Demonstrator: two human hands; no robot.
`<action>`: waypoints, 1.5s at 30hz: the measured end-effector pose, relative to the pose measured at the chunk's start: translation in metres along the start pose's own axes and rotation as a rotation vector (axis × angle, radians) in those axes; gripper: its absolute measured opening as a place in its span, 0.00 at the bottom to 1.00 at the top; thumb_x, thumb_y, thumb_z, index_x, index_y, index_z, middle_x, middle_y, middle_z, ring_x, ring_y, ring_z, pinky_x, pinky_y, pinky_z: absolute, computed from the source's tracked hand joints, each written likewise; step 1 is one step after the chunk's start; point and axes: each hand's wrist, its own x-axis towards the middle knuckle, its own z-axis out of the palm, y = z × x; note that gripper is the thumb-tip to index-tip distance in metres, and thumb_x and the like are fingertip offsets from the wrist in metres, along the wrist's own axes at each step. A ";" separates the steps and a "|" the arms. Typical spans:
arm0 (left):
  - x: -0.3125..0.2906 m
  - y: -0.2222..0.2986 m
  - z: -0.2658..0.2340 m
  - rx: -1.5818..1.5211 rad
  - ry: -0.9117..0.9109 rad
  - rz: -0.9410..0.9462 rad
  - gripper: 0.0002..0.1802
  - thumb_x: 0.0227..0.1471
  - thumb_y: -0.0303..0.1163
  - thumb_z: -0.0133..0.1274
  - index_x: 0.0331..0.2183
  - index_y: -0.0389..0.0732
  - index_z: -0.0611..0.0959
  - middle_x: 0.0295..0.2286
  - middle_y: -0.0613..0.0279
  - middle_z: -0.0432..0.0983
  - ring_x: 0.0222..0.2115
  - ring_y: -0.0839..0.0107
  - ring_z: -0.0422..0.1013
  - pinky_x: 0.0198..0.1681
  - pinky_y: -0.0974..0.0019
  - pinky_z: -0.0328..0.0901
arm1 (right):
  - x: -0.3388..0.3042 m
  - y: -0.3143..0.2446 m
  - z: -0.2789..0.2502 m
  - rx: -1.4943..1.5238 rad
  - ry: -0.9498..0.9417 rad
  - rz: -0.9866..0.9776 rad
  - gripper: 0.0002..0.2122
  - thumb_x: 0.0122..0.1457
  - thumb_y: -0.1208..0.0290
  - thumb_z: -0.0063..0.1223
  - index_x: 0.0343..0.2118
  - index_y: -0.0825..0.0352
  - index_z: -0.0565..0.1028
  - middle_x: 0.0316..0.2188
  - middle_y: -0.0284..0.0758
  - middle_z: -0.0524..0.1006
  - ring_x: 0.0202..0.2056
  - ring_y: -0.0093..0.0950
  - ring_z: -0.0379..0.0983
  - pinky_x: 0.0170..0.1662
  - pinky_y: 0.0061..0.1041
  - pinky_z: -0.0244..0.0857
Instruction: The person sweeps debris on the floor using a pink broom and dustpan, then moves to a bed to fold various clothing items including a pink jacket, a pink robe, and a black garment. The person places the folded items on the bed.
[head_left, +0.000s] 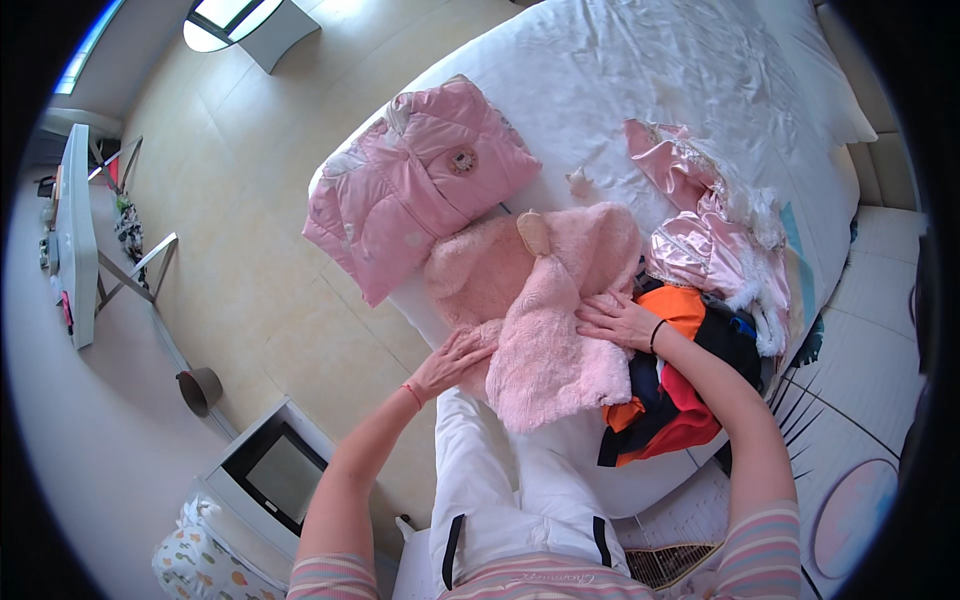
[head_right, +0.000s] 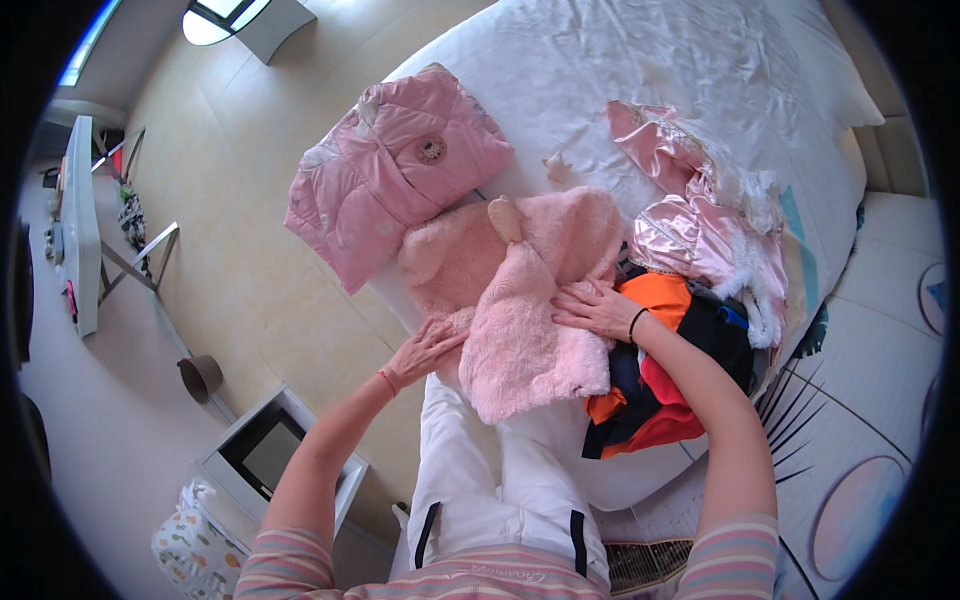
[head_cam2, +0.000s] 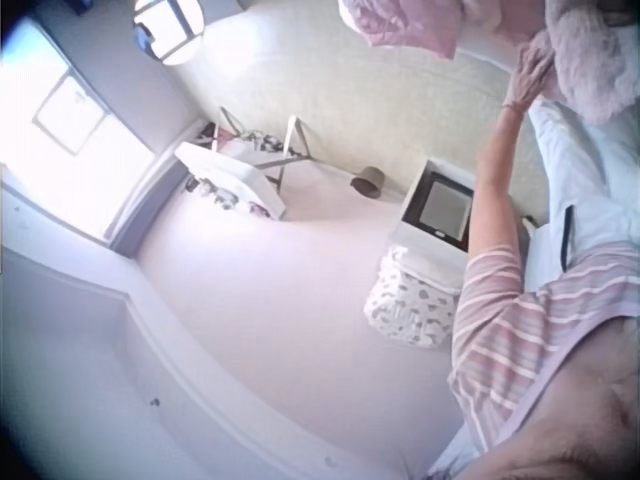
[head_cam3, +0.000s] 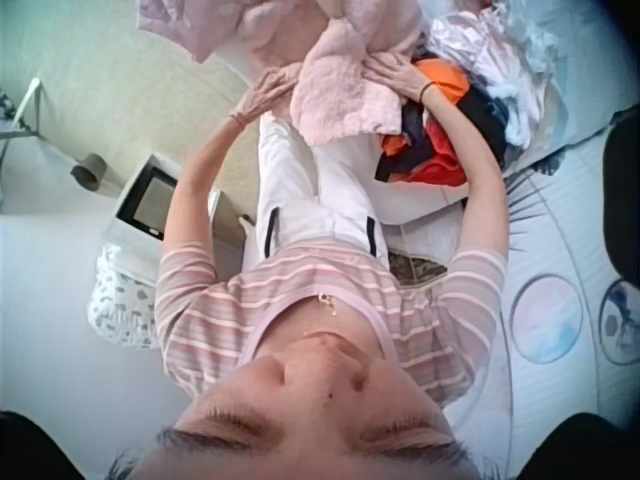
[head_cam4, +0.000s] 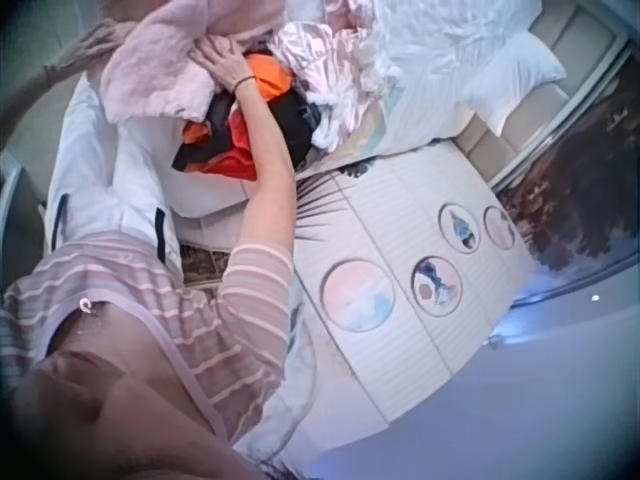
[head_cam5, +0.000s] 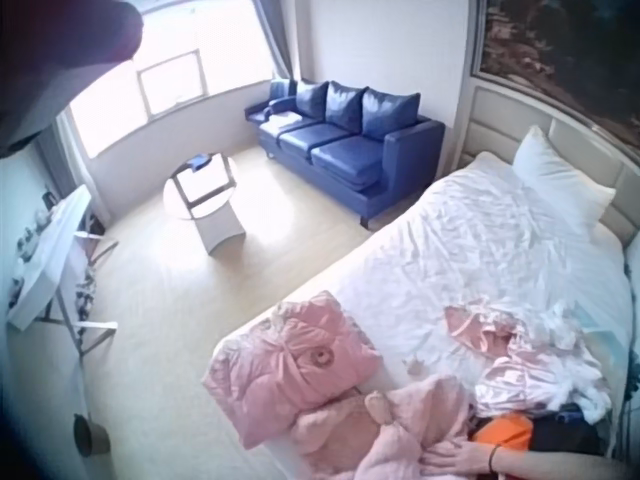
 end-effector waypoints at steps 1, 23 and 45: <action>0.004 0.004 0.001 -0.034 -0.008 -0.030 0.31 0.52 0.30 0.43 0.59 0.52 0.62 0.61 0.75 0.51 0.59 0.61 0.55 0.66 0.49 0.44 | 0.001 0.002 -0.001 -0.011 0.002 -0.011 0.25 0.58 0.65 0.38 0.60 0.48 0.60 0.63 0.30 0.56 0.63 0.34 0.50 0.62 0.48 0.46; 0.008 0.014 0.015 -1.517 0.366 -1.271 0.26 0.57 0.43 0.50 0.49 0.32 0.72 0.43 0.58 0.72 0.42 0.73 0.68 0.46 0.70 0.64 | -0.017 -0.011 0.107 0.751 0.428 0.848 0.32 0.50 0.59 0.56 0.58 0.65 0.60 0.56 0.40 0.65 0.59 0.39 0.58 0.61 0.34 0.51; 0.081 -0.030 -0.117 -1.475 -0.034 -0.649 0.22 0.57 0.38 0.51 0.50 0.36 0.74 0.44 0.63 0.73 0.46 0.74 0.66 0.52 0.67 0.61 | -0.003 -0.024 -0.040 1.648 0.851 0.886 0.29 0.49 0.73 0.65 0.53 0.68 0.65 0.48 0.33 0.71 0.50 0.24 0.66 0.55 0.25 0.60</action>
